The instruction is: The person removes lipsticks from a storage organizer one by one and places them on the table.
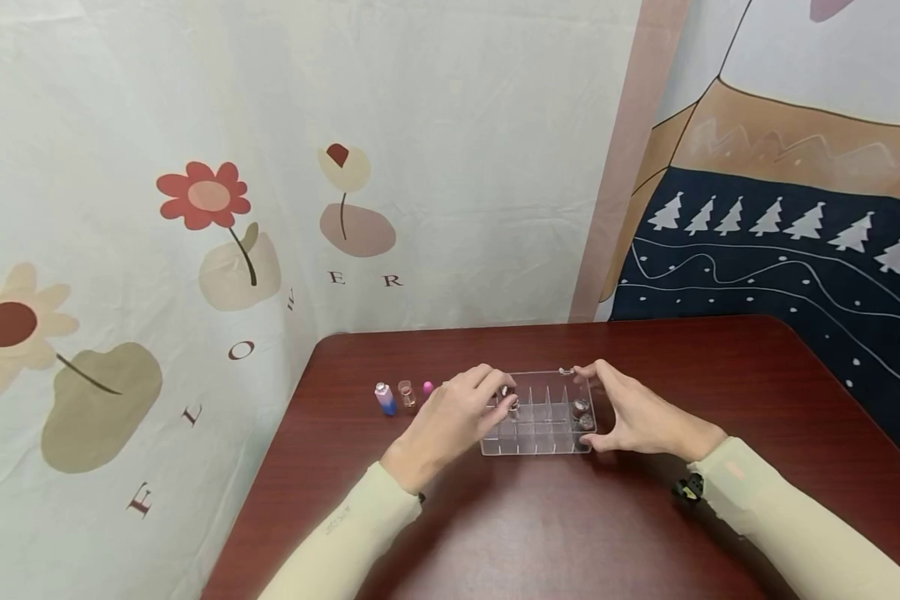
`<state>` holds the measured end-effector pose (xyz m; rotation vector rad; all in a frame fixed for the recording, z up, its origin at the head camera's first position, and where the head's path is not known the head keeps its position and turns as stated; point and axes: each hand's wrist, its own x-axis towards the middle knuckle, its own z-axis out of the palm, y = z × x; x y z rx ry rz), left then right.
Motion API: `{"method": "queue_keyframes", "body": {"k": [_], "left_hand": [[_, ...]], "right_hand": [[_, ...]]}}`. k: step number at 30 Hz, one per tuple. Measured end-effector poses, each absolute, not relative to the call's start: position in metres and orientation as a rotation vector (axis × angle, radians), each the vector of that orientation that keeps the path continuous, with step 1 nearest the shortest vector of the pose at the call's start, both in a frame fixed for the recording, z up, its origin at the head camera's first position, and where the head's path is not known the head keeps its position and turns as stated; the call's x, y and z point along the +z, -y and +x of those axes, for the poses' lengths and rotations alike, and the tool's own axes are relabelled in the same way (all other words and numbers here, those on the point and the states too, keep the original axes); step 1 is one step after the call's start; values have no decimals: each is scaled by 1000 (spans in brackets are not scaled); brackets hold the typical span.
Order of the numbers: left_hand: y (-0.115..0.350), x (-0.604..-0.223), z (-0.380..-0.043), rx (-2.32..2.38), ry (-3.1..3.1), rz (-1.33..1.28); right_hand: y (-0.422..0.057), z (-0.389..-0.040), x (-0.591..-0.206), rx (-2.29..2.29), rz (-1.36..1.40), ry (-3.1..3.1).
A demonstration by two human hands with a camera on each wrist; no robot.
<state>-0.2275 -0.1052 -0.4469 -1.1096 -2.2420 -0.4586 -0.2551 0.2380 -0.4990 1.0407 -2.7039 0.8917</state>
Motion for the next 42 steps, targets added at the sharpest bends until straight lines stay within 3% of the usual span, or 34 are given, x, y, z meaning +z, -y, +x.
{"method": "queue_keyframes", "body": {"k": [42], "left_hand": [[195, -451, -229, -452, 2255, -877]], "right_hand": [[-240, -256, -501, 969, 1017, 2739]]}}
